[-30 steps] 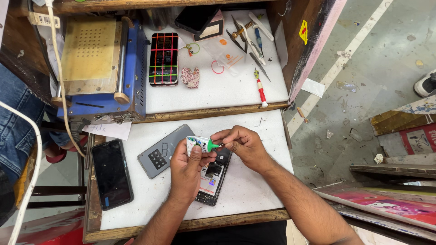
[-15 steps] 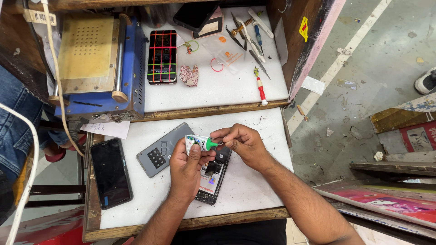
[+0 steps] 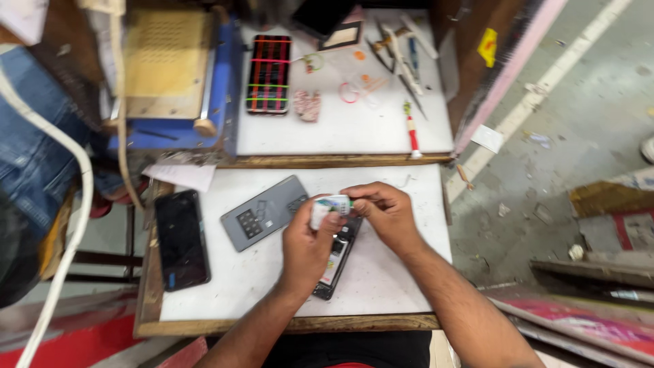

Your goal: The person applies adhesive to the internal frame of a disassembled smartphone, then places the back cover onto the chassis and secures it with rubber bands. The person handles the phone, adhesive tube, and rubber bands throughout the process.

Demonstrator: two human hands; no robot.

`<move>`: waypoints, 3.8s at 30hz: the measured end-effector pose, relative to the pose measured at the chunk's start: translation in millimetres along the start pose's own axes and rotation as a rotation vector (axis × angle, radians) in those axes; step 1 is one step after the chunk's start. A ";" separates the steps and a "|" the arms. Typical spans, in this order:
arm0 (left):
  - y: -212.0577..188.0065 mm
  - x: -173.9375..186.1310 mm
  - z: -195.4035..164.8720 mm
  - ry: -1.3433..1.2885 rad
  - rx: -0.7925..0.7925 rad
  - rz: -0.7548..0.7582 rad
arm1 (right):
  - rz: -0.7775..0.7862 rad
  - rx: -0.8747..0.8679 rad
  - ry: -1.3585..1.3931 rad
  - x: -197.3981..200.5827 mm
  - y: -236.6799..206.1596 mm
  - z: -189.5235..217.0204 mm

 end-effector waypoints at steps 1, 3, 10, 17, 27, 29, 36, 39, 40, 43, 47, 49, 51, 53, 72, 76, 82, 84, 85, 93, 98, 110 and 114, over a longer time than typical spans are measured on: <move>-1.5 2.3 1.1 0.103 0.103 0.019 | -0.041 -0.053 -0.012 3.2 1.6 -0.6; -6.6 14.6 -4.1 0.309 0.097 0.005 | -0.107 -0.098 0.044 9.4 5.5 -1.4; -47.3 144.0 -53.4 1.456 0.263 -0.447 | -0.283 -0.048 0.333 25.5 7.2 5.3; -52.9 163.7 -32.8 1.303 0.634 -0.355 | -0.454 0.023 0.295 39.5 11.6 29.8; -31.7 159.3 -20.3 1.434 0.670 -0.363 | -0.519 0.143 0.291 85.8 30.9 38.9; -28.3 159.4 -18.3 1.539 0.531 -0.402 | -0.509 0.179 0.250 95.3 40.5 43.9; -37.3 169.1 -27.2 1.554 0.340 -0.366 | -0.501 0.145 0.222 120.6 60.6 48.2; -44.1 160.7 -32.8 1.608 0.093 -0.434 | -0.504 0.151 0.056 114.7 61.4 49.8; -43.3 157.5 -31.5 1.519 0.083 -0.383 | -0.506 0.166 -0.013 110.6 60.5 51.9; -42.8 148.5 -31.6 1.323 -0.061 -0.352 | -0.530 0.160 -0.282 93.8 56.4 62.8; -44.1 139.7 -35.3 1.238 -0.109 -0.369 | -0.536 0.107 -0.583 67.4 49.4 85.7; -45.8 136.8 -39.4 1.179 -0.183 -0.347 | -0.504 0.156 -0.614 54.3 45.4 98.0; -47.0 134.7 -41.2 1.177 -0.156 -0.299 | -0.425 0.203 -0.597 39.3 45.1 105.3; -47.7 133.5 -39.7 1.223 -0.015 -0.216 | -0.301 0.232 -0.530 22.7 40.2 108.1; 4.2 128.2 -24.7 1.336 0.028 0.026 | -0.104 -0.018 -0.415 7.7 51.1 8.6; 9.2 124.6 -26.8 1.417 0.026 0.096 | -0.117 -0.069 -0.331 13.2 52.2 -2.1; 11.6 118.1 -28.5 1.434 0.197 0.238 | -0.098 -0.110 -0.343 9.3 50.5 -1.4; 11.8 117.0 -27.5 1.415 0.229 0.238 | -0.093 -0.112 -0.340 8.1 49.4 0.3; 12.7 116.6 -26.3 1.398 0.248 0.240 | -0.095 -0.117 -0.348 8.0 49.0 1.2; 17.2 127.8 -18.8 1.435 0.257 0.196 | -0.085 -0.090 -0.371 11.2 49.1 3.5; 14.4 136.2 -35.5 1.666 0.109 0.016 | -0.082 -0.088 -0.357 11.9 49.4 2.8; -10.6 98.8 -46.8 1.485 0.232 0.206 | -0.060 -0.080 -0.349 11.5 45.1 3.7; -10.4 100.9 -50.2 1.447 0.341 0.245 | -0.034 -0.052 -0.340 8.8 44.7 6.0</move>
Point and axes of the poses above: each hand's wrist, its own y-axis towards the middle knuckle, its own x-axis out of the back of the hand, z = x × y, the point moved 2 cm from there along y, towards the middle knuckle, and after that the axes turned 14 degrees about z, right-handed, at the moved point
